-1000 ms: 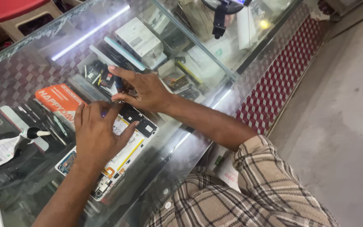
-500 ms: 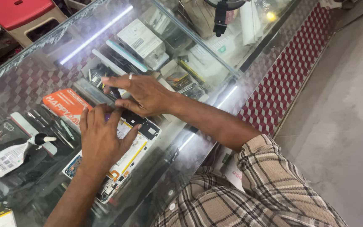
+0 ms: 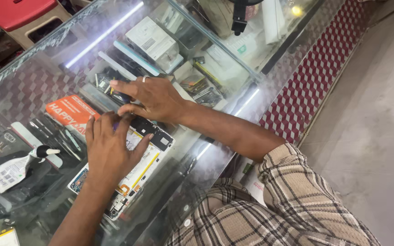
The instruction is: The person uses a prying tool to separate the back cover from a smartphone chassis on a glass counter. They repeatedly pry along the edges and corners, then lift and reposition the phone to continue prying. The phone remains open with the battery exposed by the end.
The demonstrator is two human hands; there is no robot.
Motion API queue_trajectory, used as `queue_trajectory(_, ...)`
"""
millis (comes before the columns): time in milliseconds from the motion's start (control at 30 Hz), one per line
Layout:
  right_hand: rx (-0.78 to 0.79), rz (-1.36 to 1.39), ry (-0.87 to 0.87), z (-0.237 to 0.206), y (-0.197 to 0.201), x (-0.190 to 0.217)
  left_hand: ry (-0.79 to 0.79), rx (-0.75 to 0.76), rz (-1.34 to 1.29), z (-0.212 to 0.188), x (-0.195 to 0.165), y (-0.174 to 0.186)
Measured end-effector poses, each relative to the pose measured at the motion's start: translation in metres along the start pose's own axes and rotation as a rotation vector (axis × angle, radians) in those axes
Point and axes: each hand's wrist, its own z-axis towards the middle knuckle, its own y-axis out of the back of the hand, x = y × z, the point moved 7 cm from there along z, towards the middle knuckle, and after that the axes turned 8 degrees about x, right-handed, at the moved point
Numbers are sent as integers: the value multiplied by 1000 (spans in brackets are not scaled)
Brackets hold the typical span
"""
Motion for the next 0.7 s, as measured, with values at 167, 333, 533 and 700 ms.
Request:
queue_trajectory(167,-56,119,94,0,4,3,-6,4,7,0,3,-1)
queue_trajectory(333,-7,73,58,-3,-3,-2,-12,-5,32,-1,3,-2)
queue_trajectory(533,33,42,-16,-2,-8,-6,-8,6,23,-1,3,1)
queue_trajectory(700,0,207,95,0,-4,-3,13,14,5,1,3,1)
